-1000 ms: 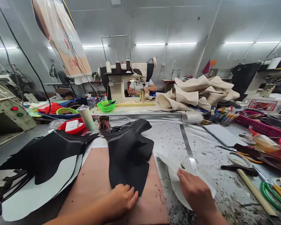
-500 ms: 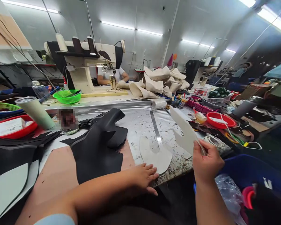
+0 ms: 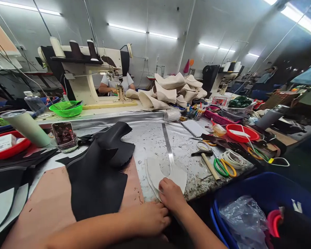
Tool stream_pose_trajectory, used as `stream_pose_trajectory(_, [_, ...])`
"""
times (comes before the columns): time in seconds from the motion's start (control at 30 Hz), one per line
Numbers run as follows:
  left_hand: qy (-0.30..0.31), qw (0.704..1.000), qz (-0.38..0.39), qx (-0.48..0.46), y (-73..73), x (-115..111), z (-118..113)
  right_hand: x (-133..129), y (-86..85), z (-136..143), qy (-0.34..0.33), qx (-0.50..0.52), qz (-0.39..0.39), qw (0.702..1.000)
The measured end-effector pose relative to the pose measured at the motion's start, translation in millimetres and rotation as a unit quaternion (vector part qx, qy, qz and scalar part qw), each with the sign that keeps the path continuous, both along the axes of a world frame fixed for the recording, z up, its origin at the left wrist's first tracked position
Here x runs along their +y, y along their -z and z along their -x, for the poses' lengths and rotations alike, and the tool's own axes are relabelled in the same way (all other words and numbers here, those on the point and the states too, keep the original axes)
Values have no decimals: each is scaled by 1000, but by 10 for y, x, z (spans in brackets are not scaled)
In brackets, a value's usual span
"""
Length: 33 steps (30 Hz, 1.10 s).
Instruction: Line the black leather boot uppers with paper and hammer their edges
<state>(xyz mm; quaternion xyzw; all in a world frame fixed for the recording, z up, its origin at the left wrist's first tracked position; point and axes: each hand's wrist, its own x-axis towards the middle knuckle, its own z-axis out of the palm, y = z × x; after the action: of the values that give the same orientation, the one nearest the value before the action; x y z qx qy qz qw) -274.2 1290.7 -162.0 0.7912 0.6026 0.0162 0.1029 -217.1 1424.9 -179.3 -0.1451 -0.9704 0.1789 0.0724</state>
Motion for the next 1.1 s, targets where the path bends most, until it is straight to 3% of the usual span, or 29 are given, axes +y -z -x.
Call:
stream_pose_trajectory(0.07, [3,1000,15,0,-61,-115,56,15,42,16,0,-31,72,997])
stream_pose_trajectory(0.2, [-65,997,21,-47,-119,-218,186,190,24,24,-45,-52,169,983])
stream_pose_trajectory(0.5, [-116,990,17,-81,-103,-238,218,366,30,79,-102,-80,227,965])
stream_pose_trajectory(0.73, [-123,991,15,-47,-108,-182,207,409,30,79,-96,-80,256,959])
stream_pose_trajectory(0.97, [-149,988,24,18,81,2,159,489,75,148,37,-41,231,971])
stream_pose_trajectory(1.03, [-152,988,27,14,78,22,172,645,11,178,99,-26,211,972])
stream_pose_trajectory(1.1, [-154,988,31,10,31,36,181,893,-157,170,174,-6,174,969])
